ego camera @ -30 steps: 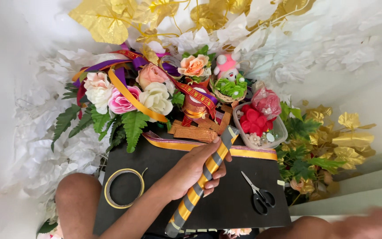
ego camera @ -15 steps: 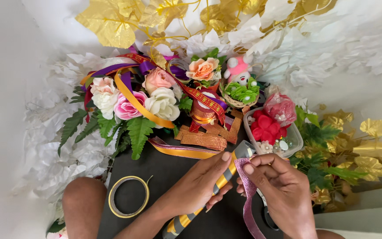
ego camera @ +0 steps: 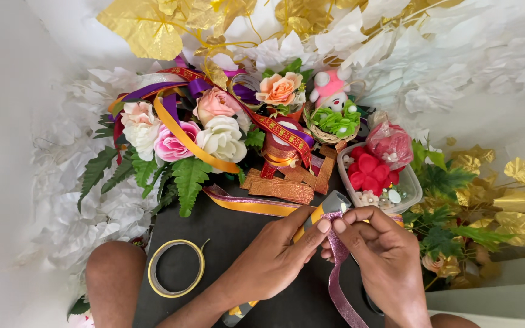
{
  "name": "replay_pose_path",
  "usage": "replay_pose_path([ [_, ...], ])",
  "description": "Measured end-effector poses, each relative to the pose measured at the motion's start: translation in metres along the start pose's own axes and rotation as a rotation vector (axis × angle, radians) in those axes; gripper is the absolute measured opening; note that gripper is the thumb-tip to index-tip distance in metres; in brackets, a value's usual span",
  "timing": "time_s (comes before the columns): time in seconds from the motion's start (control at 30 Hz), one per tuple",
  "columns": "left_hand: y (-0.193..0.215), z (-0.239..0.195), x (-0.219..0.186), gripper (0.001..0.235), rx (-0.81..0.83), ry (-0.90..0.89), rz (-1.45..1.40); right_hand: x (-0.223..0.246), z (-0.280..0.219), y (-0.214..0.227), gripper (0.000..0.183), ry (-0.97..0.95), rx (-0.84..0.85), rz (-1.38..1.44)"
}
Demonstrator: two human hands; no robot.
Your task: The person wraps a cardboard tube with decorative ribbon and tape, securing a pink glittery ribbon around the top of the tube.
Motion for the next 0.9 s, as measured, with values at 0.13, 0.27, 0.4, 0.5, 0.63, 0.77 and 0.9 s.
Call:
replay_pose_path([
  [0.13, 0.000, 0.001, 0.001, 0.047, 0.002, -0.022, 0.027, -0.003, 0.001, 0.001, 0.011, -0.016, 0.006, 0.014],
  [0.27, 0.000, 0.002, 0.000, 0.048, -0.005, -0.019, 0.040, -0.004, 0.000, 0.000, 0.010, -0.010, 0.007, 0.026],
  [0.4, 0.001, 0.002, 0.001, 0.048, -0.011, -0.001, 0.061, -0.006, 0.001, -0.001, 0.011, -0.020, 0.008, 0.034],
  [0.5, 0.001, 0.003, 0.002, 0.049, -0.014, 0.009, 0.084, -0.007, 0.001, -0.001, 0.012, -0.021, 0.024, 0.029],
  [0.63, 0.000, 0.006, 0.006, 0.050, -0.009, -0.012, 0.093, -0.005, 0.001, -0.001, 0.012, -0.030, 0.007, 0.001],
  [0.77, -0.003, 0.009, 0.011, 0.043, -0.012, -0.031, -0.033, -0.004, 0.001, -0.001, 0.010, -0.020, 0.004, 0.036],
  [0.9, 0.001, 0.012, 0.026, 0.039, -0.025, 0.123, -0.378, -0.010, 0.003, 0.010, 0.012, -0.062, 0.024, -0.075],
])
Point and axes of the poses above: each hand's wrist, its own z-axis towards the middle knuckle, its own y-axis out of the back of the hand, x = y × z, the point moved 9 cm from there along z, towards the middle knuckle, and after that the axes turned 7 degrees about -y, right-handed, at the moved point
